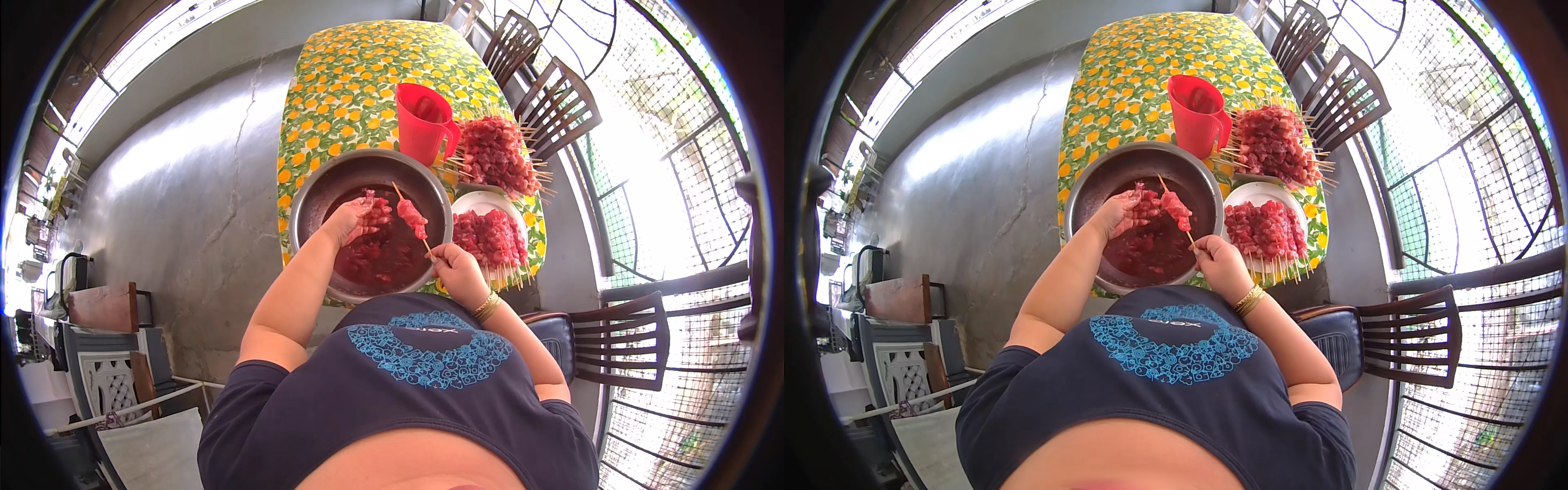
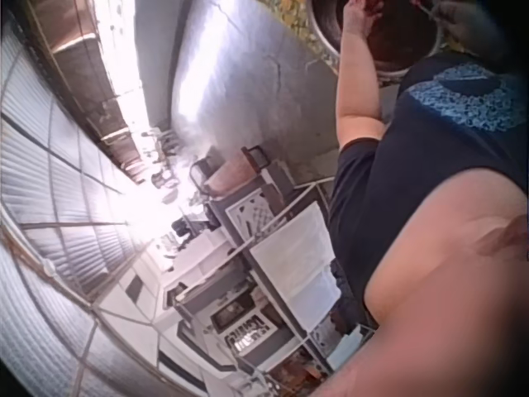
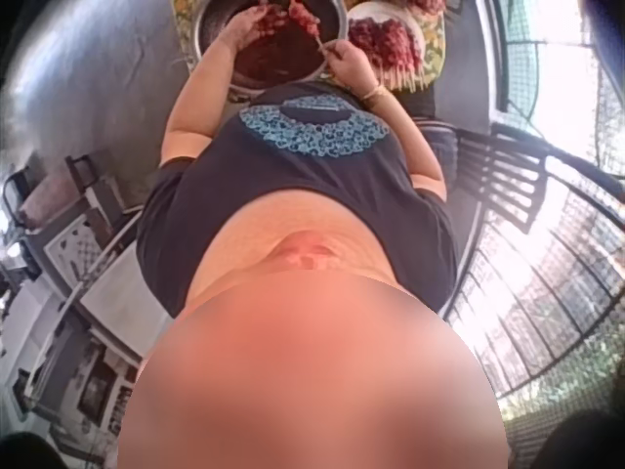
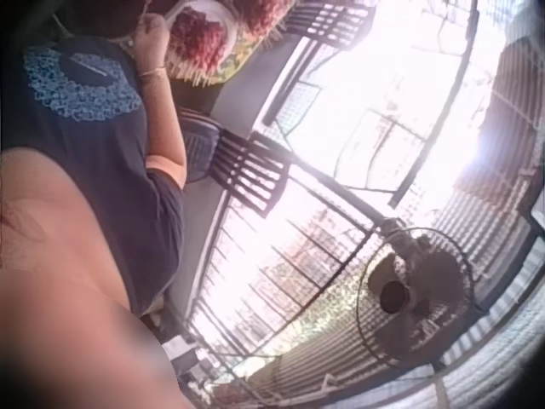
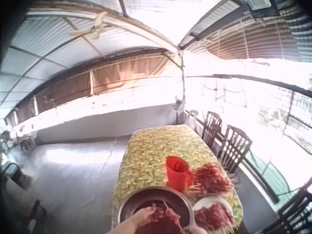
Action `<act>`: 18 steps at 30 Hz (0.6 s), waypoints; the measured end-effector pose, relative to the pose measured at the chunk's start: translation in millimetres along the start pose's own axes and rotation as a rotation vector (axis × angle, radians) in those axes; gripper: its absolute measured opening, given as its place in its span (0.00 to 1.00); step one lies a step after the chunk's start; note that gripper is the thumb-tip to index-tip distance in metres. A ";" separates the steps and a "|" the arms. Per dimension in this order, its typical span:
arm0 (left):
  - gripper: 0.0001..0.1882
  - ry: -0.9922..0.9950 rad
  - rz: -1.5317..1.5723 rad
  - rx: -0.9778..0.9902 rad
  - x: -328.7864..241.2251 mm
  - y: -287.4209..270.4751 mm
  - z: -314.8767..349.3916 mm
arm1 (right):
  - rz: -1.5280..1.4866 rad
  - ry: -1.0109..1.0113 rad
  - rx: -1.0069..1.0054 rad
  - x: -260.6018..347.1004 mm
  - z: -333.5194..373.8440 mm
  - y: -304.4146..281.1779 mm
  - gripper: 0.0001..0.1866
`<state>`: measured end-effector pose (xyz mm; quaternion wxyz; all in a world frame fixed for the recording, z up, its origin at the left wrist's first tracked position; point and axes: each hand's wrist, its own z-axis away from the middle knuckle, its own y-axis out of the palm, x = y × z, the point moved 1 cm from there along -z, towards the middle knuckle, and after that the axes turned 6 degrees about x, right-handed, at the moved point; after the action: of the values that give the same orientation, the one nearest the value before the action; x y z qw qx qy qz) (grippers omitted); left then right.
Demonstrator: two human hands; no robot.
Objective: The person repeatedly takes small pieces of raw meat from a metal bowl and threads them onto wooden skewers. Completed skewers are placed on a nearby plate. The process continues throughout the clip with consistent hand motions.
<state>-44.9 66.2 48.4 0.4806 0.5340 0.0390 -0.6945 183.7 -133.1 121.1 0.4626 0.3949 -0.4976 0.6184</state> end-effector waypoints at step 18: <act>0.08 0.281 0.192 -0.020 -34.9 -1.9 18.9 | 0.400 -0.064 -0.057 50.4 -6.1 53.5 0.08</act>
<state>-60.6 78.3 82.9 0.5400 0.6221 0.0615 -0.5636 118.8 -122.2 154.4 0.3253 0.2947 -0.5979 0.6708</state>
